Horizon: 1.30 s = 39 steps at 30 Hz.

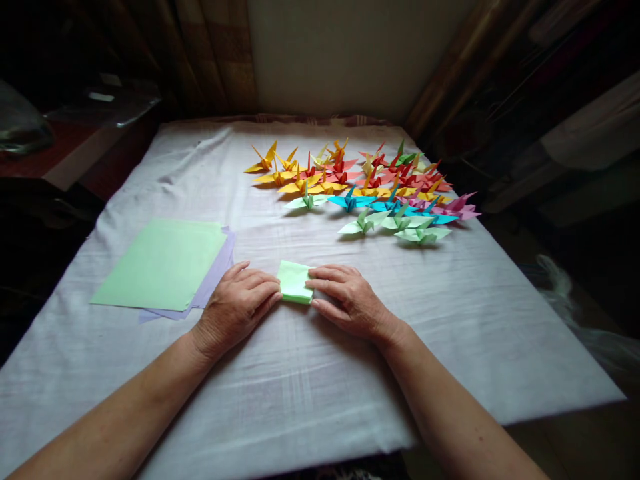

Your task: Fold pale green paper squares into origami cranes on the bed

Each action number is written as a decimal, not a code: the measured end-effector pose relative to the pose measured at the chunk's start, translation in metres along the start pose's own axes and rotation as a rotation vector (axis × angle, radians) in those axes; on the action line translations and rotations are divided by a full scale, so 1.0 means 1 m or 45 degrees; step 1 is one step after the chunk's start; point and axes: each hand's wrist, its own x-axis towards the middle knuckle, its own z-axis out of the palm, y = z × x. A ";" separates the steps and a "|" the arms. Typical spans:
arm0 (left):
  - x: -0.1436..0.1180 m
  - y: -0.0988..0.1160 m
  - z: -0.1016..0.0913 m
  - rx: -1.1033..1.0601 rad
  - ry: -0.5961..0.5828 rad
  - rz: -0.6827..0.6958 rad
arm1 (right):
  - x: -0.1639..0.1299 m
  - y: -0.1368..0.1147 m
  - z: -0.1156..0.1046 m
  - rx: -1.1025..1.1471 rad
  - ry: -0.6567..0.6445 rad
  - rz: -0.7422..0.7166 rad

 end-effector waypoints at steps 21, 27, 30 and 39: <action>-0.002 0.010 0.000 -0.106 -0.046 -0.145 | 0.012 -0.017 0.019 -0.115 0.194 0.389; 0.001 0.012 0.004 -0.107 -0.020 -0.197 | 0.019 -0.019 0.018 -0.165 0.115 0.489; 0.002 0.012 0.004 -0.128 -0.023 -0.218 | 0.020 -0.020 0.019 -0.186 0.140 0.498; 0.002 0.011 0.004 -0.194 -0.070 -0.294 | 0.017 -0.020 0.022 -0.172 0.176 0.507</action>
